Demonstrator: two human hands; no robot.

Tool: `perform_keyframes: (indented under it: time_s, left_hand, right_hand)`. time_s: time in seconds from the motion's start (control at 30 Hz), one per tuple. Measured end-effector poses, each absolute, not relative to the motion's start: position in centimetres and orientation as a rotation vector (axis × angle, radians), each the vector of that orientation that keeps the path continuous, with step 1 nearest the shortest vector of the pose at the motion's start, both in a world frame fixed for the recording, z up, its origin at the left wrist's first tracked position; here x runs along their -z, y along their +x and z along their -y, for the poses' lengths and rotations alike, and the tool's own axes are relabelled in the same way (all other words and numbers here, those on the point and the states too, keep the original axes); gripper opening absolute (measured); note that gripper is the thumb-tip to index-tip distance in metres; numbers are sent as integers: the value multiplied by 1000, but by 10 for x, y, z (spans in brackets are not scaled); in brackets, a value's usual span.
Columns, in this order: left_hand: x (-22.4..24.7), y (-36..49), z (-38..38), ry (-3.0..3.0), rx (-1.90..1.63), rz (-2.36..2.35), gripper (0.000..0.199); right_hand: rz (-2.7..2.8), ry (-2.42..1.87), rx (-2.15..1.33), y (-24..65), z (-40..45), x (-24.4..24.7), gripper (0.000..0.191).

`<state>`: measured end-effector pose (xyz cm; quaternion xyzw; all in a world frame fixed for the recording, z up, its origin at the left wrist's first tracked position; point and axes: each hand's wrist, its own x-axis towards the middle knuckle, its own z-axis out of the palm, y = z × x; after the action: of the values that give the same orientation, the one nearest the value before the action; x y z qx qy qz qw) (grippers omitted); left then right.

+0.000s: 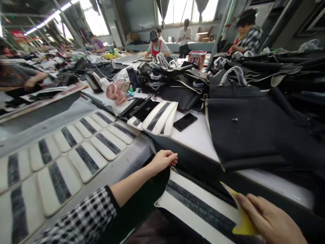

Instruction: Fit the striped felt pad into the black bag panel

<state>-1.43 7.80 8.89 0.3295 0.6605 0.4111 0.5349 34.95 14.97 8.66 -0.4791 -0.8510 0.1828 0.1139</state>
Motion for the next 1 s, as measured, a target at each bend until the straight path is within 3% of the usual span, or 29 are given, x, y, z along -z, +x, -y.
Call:
perform_keyframes:
  time_s: [0.13, 0.23, 0.43, 0.67, 1.0]
  left_hand:
    - [-40, -11, -49, 484, -893, -1565, 53]
    - [-29, 7, -42, 380, -858, -1454, 54]
    - [-35, 18, -21, 129, -1089, -1263, 53]
    - [-27, 17, -25, 41, -1096, -1291, 46]
    - [-23, 10, -24, -3, -1115, -1309, 47]
  right_hand:
    - [2794, -1205, -206, 248, -147, -104, 57]
    - [2924, -990, -75, 194, -154, -101, 50]
    - [3034, -839, -189, 160, -169, -91, 41]
    - [3104, -748, -182, 139, -181, -92, 45]
    - [3163, -33, -212, 70, -204, -97, 58]
